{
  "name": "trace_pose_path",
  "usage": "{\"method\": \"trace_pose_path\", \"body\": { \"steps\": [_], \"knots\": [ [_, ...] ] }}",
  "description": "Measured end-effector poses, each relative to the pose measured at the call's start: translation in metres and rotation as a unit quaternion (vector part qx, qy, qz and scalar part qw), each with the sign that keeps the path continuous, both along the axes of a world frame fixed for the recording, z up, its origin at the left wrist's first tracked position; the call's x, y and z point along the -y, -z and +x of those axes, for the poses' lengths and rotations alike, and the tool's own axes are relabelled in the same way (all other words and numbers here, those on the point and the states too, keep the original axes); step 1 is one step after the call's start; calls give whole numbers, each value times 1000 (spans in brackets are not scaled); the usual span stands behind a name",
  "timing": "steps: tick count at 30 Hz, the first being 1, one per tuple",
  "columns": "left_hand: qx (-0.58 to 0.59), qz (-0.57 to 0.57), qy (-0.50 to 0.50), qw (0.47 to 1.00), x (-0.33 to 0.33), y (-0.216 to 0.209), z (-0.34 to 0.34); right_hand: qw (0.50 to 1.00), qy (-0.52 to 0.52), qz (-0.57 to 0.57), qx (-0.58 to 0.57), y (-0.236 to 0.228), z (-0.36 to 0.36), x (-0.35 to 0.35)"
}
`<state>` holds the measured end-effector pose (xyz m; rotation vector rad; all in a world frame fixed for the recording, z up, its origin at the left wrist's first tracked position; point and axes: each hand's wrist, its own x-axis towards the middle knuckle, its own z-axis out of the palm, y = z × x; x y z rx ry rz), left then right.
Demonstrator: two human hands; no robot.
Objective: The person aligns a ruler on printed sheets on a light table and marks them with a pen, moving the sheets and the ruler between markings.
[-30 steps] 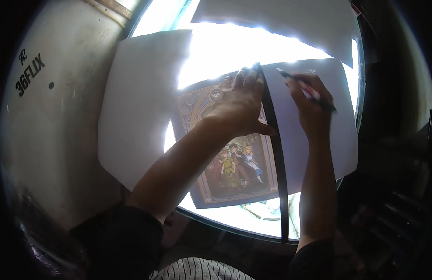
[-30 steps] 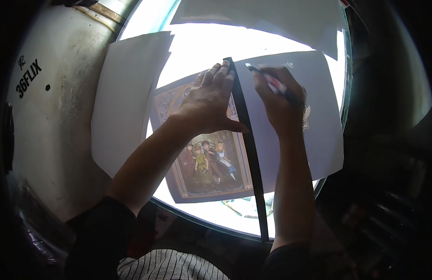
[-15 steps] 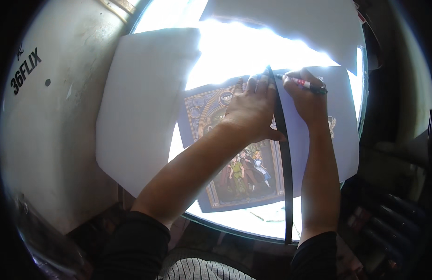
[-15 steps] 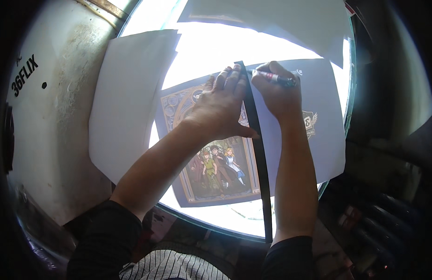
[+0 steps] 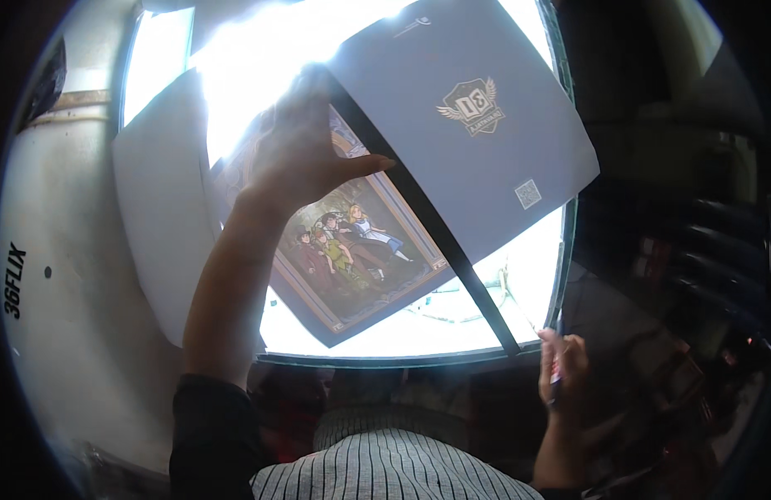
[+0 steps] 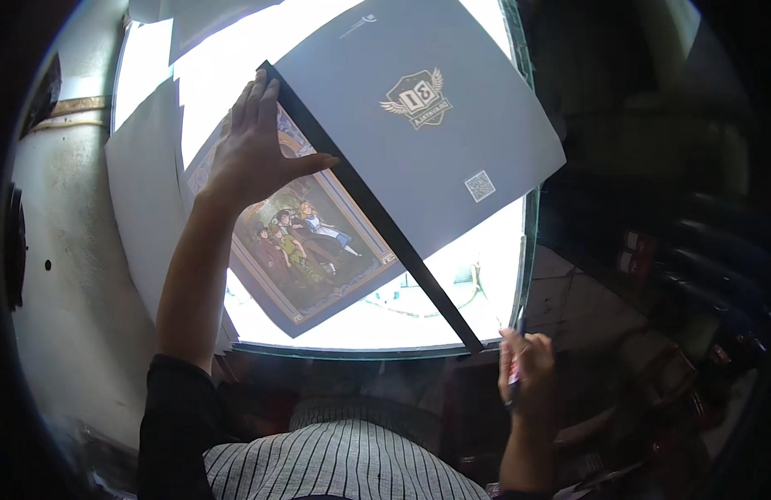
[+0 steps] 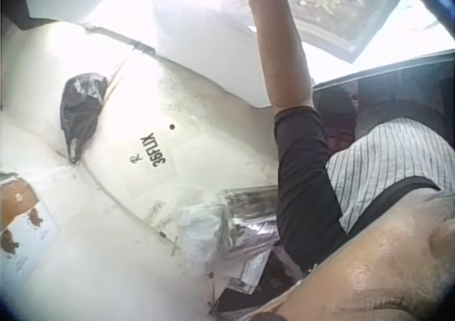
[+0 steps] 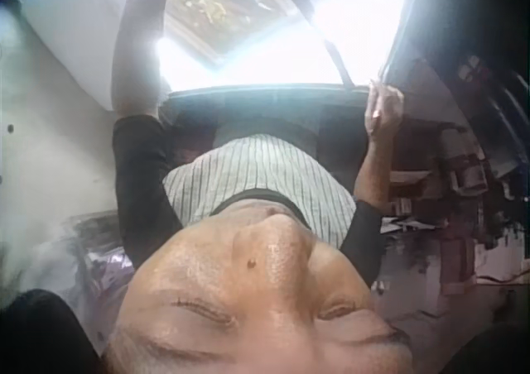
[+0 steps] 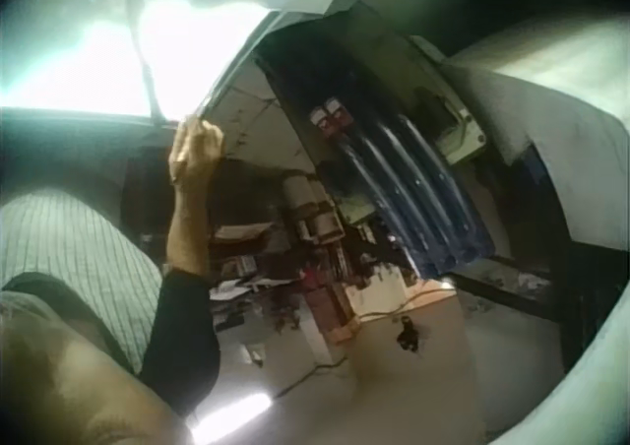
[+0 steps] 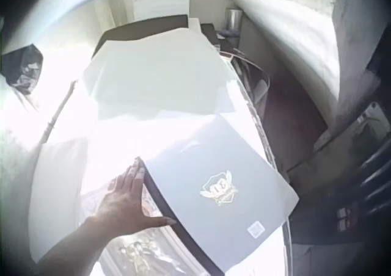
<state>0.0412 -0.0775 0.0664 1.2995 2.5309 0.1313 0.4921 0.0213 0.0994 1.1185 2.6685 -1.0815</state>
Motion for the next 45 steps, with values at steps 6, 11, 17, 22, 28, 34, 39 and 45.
{"method": "trace_pose_path", "body": {
  "steps": [6,11,17,22,28,34,39,45],
  "knots": [
    [-105,161,72,979,19,38,-2,991,-74,110,-25,44,13,80],
    [-96,196,90,972,21,41,-6,986,-69,129,-75,61,21,88],
    [-73,165,98,979,22,46,-9,988,-42,122,-87,66,27,88],
    [-102,220,118,963,20,43,-7,989,-37,118,-82,65,26,87],
    [-65,162,88,981,24,50,-9,988,-49,118,-83,63,25,82],
    [-66,157,82,982,24,48,-9,989,-58,110,-82,61,24,80],
    [-64,155,83,982,26,49,-10,989,-61,110,-80,60,24,79],
    [-71,156,86,981,24,51,-8,989,-66,112,-71,58,26,77]
  ]
}}
